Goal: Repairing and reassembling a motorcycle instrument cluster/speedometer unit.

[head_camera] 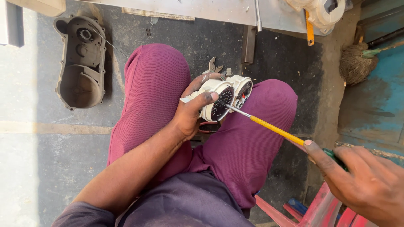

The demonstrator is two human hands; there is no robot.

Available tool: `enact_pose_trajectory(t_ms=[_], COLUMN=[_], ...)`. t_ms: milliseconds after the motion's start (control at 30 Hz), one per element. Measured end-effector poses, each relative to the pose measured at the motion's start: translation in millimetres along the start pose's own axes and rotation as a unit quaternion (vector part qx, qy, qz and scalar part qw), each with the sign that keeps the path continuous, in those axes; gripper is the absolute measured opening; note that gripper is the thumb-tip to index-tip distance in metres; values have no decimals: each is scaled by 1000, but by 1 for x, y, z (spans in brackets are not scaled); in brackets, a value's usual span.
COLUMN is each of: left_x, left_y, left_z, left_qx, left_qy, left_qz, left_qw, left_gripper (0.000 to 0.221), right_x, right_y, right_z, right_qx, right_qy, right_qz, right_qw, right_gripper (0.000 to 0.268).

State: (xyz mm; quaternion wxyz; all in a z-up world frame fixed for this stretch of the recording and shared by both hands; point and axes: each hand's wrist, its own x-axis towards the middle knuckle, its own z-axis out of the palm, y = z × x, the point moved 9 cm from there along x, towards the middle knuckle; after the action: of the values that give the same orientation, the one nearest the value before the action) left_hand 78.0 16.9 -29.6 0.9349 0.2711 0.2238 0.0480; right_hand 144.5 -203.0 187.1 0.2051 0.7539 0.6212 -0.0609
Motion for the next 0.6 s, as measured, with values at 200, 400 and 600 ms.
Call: enact_pose_trajectory(t_ms=[200, 400, 600], left_x=[2, 11, -5], left_y=[3, -17, -6], left_z=[1, -14, -5], left_qx=[-38, 102, 106], left_qy=[-11, 2, 32], left_qz=[26, 48, -15], left_qw=[999, 994, 994], left_gripper=[61, 56, 53], right_x=[-1, 17, 1], right_y=[14, 17, 32], right_z=[15, 17, 27], right_qx=[86, 264, 302], right_qy=[-51, -326, -106], right_qz=[172, 443, 282], right_qw=[980, 792, 904], right_gripper=[49, 36, 36])
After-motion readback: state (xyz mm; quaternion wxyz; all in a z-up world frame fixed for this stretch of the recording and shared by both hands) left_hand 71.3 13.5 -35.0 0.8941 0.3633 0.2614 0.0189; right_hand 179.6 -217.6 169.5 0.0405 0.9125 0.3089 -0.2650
